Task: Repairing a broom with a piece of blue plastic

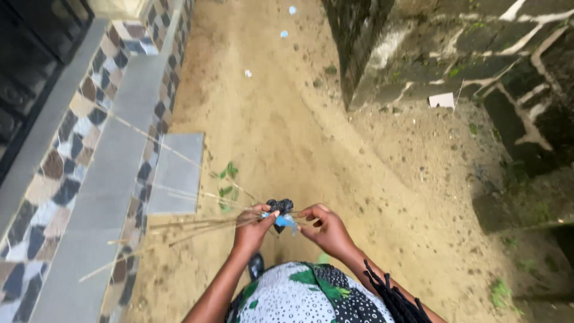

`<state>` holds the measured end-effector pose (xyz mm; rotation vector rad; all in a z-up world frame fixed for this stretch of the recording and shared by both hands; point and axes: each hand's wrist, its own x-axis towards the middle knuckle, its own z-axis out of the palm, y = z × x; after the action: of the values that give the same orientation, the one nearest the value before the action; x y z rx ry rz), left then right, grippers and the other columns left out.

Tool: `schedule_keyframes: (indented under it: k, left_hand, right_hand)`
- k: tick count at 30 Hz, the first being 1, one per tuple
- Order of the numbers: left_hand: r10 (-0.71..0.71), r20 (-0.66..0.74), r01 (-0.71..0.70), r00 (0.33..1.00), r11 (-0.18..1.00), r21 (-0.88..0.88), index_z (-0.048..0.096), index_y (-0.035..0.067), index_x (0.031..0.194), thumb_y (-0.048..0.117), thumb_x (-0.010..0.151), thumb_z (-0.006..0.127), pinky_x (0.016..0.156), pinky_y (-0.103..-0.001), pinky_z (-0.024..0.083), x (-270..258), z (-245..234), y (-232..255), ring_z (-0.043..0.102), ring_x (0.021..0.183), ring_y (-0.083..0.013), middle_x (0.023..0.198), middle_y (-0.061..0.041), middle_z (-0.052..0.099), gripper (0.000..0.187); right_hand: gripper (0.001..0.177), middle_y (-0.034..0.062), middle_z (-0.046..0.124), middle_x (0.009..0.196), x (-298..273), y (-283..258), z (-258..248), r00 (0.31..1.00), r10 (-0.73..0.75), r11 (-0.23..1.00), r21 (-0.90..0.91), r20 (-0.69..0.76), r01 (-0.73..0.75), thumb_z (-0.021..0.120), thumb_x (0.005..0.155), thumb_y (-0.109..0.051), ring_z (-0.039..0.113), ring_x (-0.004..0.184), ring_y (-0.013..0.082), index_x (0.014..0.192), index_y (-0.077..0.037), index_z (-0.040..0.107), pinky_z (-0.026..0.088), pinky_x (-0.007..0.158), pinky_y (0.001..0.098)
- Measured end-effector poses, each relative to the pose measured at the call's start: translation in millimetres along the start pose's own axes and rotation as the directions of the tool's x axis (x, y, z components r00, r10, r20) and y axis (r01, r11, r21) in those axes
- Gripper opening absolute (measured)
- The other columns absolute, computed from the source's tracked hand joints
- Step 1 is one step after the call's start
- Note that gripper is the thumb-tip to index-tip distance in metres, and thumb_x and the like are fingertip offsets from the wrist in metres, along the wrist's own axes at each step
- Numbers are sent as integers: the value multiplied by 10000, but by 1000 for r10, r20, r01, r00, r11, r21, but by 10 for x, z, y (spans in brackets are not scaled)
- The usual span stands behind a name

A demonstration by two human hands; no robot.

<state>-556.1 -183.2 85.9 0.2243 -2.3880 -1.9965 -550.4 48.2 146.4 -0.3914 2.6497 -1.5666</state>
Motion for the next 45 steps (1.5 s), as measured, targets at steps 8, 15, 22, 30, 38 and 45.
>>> schedule_keyframes:
  k: [8,15,22,30,38,45]
  left_hand:
    - [87,126,-89,988,996,14,711,18,917,173,861,804,649,-284,526,1054,-586,280,655,704,-88,766,-38,733,189]
    - [99,106,-104,989,994,39,706,27,936,168,857,810,660,-268,537,1452,-689,338,656,721,-67,781,-19,736,191]
    - [79,130,-77,988,997,-21,726,13,892,167,895,795,632,-274,507,1932,-497,444,611,712,-67,757,-30,712,168]
    - [149,40,-149,988,989,-4,718,33,870,162,871,796,614,-262,510,2724,163,751,607,683,-55,734,1,711,151]
    - [91,-22,-92,996,995,-31,707,34,861,176,870,799,598,-261,492,3364,842,939,593,678,-45,716,-3,704,170]
    - [114,-39,-115,993,993,-23,703,24,855,179,876,802,605,-276,489,3650,1179,1027,576,676,-60,715,-12,687,185]
  right_hand:
    - [522,116,638,1203,1109,-836,395,982,-181,969,-158,60,188,862,759,-197,629,1132,315,1227,-99,653,530,906,409]
    - [458,122,663,1177,1578,-764,535,966,-254,958,-125,45,257,839,790,-208,641,1147,331,1176,-52,648,519,950,422]
    - [421,133,668,1154,2153,-529,370,962,-258,959,-93,87,266,836,798,-178,645,1116,334,1153,-37,661,523,916,418]
    - [370,122,692,1101,2994,-117,-323,926,-362,930,-32,106,367,814,802,-118,680,1052,315,1138,-52,673,549,863,391]
    - [362,104,681,1050,3683,284,-911,934,-331,942,1,134,334,821,784,-109,698,979,272,1115,-61,683,563,820,369]
    - [343,99,682,1026,3969,491,-1184,935,-339,940,1,106,341,821,776,-104,706,944,257,1091,-58,691,566,792,351]
